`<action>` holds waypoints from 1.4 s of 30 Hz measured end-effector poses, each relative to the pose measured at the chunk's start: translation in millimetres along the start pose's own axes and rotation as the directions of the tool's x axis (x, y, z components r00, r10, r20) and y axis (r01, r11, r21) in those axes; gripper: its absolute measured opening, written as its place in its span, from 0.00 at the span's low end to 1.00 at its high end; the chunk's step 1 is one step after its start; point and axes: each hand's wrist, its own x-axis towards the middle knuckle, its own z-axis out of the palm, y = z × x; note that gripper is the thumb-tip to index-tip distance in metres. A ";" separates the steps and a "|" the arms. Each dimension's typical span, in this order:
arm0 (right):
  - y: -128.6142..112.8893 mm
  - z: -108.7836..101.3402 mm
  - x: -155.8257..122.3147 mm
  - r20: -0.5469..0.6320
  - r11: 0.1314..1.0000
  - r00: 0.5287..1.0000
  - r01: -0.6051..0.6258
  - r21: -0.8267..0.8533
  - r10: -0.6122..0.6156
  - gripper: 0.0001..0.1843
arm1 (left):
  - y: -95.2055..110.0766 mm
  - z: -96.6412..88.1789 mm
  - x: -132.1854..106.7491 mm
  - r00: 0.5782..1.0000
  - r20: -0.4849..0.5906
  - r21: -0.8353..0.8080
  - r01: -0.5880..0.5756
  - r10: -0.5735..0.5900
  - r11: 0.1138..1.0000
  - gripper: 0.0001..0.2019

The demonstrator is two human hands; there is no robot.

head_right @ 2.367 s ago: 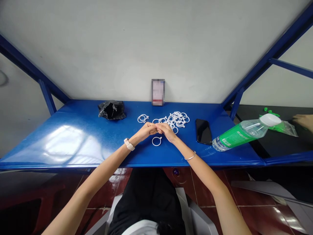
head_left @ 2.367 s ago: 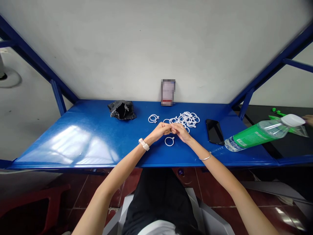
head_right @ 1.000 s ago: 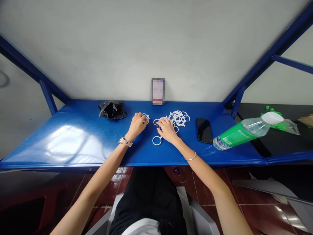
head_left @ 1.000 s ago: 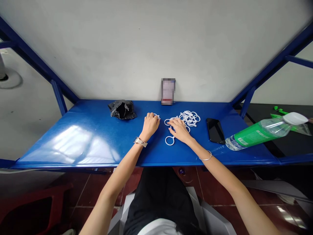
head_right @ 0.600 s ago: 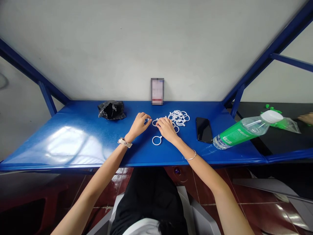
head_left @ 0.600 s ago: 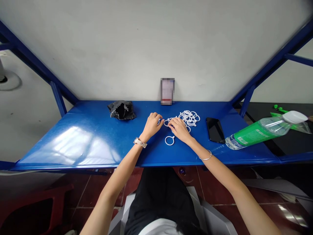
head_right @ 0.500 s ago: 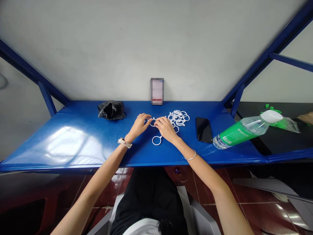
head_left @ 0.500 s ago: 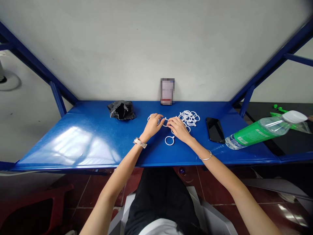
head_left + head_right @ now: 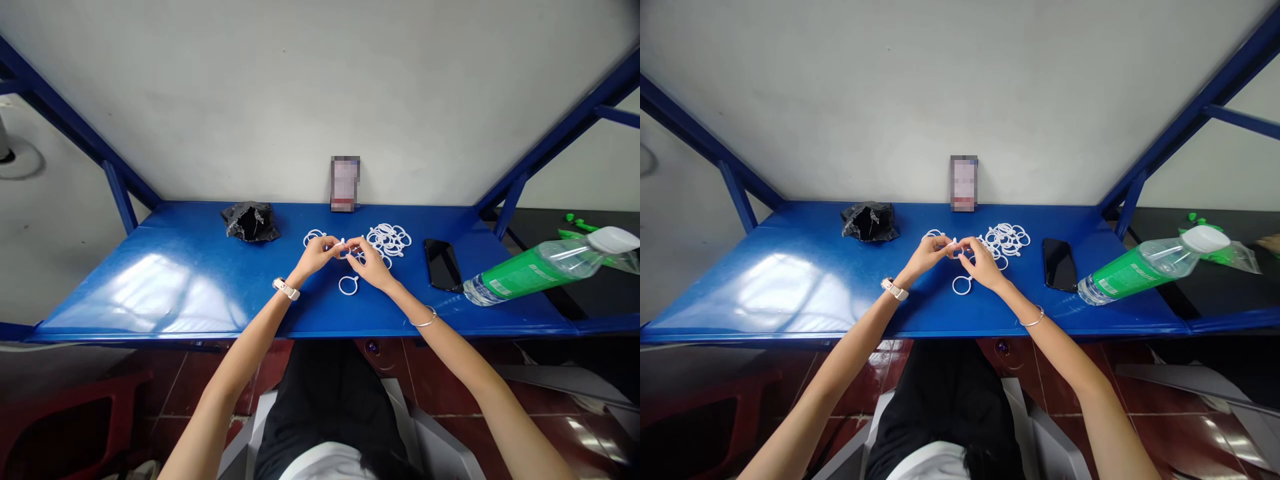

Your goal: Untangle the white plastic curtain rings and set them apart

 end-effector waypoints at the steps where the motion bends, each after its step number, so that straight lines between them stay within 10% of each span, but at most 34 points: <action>1: 0.9 1.0 0.1 -0.001 0.996 0.998 -0.057 0.072 0.057 0.09 | 0.7 0.7 -0.3 1.000 0.016 0.014 -0.002 0.002 1.000 0.24; 14: -12.7 -10.0 9.4 0.220 0.787 0.926 -0.376 0.489 0.306 0.24 | 12.1 9.6 -3.9 0.967 0.248 -0.368 0.156 -0.065 0.917 0.26; 23: -13.0 2.1 7.5 0.276 0.561 0.884 -0.456 0.691 0.378 0.35 | 9.3 26.4 -1.5 0.972 0.235 -0.560 0.161 -0.031 0.813 0.34; 34: -13.2 -0.8 11.2 0.283 0.526 0.876 -0.465 0.712 0.391 0.33 | 12.5 24.7 -2.0 0.984 0.174 -0.569 0.134 -0.040 0.811 0.32; 38: -9.5 -5.2 9.1 0.200 0.560 0.873 -0.446 0.698 0.445 0.18 | 8.4 13.0 -2.7 0.997 0.074 -0.408 0.023 0.008 0.913 0.27; 42: -0.2 -17.1 9.4 0.023 0.790 0.912 -0.366 0.491 0.409 0.13 | -0.3 0.8 -1.6 0.995 -0.092 0.242 -0.005 0.028 0.970 0.17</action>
